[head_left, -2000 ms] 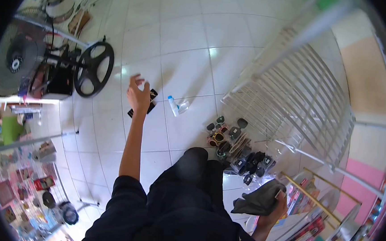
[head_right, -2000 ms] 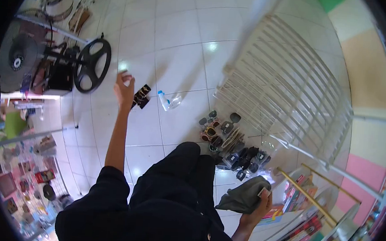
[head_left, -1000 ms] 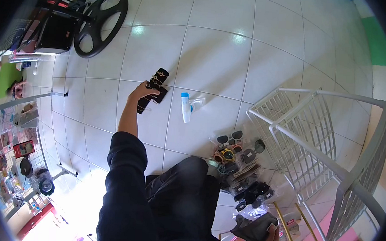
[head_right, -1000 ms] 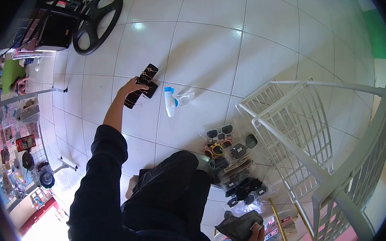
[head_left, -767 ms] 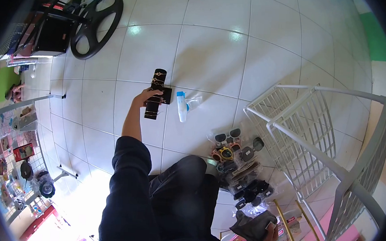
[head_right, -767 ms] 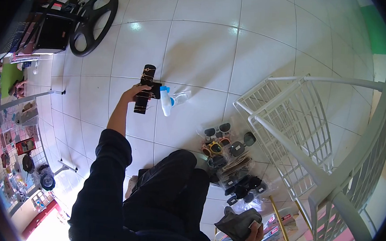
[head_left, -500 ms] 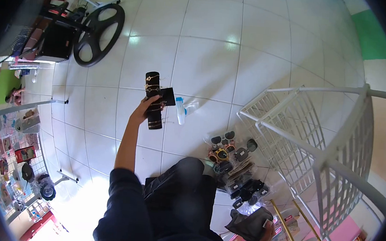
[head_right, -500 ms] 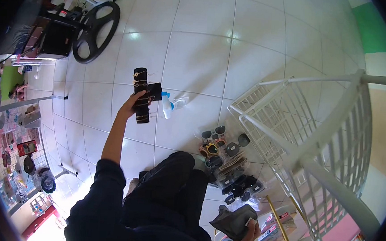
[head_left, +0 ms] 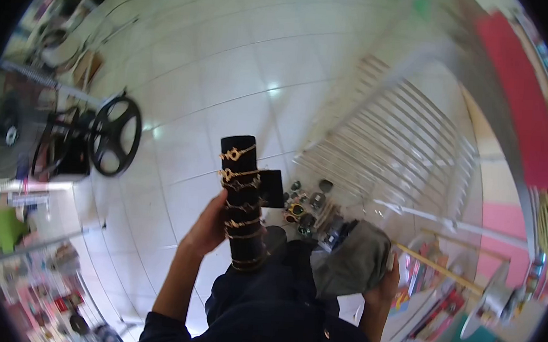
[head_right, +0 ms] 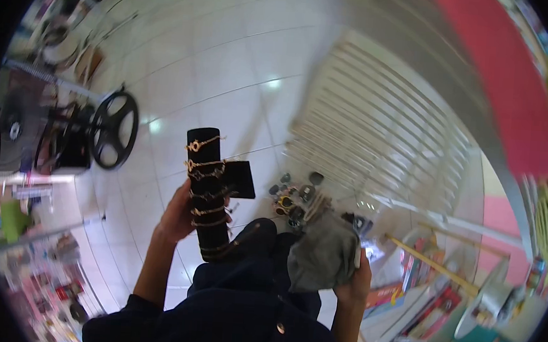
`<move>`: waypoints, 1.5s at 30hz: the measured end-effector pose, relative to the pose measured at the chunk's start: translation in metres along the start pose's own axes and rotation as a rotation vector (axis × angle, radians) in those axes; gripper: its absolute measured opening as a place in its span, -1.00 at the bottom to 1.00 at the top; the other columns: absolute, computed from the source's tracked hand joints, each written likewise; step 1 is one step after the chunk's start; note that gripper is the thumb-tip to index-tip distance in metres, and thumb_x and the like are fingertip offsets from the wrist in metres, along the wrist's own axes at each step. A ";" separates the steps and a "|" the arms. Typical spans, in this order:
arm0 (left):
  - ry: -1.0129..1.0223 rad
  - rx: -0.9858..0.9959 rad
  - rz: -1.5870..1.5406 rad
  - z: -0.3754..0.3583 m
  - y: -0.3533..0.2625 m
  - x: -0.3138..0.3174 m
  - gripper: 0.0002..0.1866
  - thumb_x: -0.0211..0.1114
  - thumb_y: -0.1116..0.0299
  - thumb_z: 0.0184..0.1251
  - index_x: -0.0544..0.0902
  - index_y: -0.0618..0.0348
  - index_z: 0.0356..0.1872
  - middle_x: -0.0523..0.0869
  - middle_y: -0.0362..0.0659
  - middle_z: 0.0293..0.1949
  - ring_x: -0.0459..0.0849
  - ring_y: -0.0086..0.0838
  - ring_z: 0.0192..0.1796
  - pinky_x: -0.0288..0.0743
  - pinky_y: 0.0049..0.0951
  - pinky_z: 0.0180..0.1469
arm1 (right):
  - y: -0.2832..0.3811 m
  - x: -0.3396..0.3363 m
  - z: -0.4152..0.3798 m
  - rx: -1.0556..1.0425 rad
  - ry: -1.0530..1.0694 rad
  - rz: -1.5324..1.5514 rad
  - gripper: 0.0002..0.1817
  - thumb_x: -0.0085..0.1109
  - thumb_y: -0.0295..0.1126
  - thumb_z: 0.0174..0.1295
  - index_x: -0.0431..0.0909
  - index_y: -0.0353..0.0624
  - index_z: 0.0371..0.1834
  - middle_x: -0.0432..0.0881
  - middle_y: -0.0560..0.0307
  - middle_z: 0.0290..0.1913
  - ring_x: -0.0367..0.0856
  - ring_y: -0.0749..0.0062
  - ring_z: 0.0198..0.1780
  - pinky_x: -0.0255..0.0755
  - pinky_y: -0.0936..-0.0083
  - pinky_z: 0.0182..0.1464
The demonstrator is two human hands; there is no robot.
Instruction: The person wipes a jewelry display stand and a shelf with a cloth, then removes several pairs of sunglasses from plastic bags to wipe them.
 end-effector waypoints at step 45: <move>0.144 -0.213 0.392 0.018 0.086 0.163 -0.47 -0.25 -0.02 0.36 0.34 0.30 0.00 0.49 -0.08 -0.12 0.49 -0.52 -0.10 0.39 -0.56 -0.06 | 0.004 0.057 -0.047 -0.954 -0.266 -1.062 -0.74 -0.08 -0.43 0.21 0.50 -0.48 -0.34 0.41 -0.15 -0.10 0.52 0.28 -0.19 0.36 0.52 -0.14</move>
Point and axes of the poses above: each hand's wrist, its own z-axis towards the middle knuckle, its own x-axis out of the palm, y = z × x, the point moved 2 cm from there along z, towards the middle knuckle
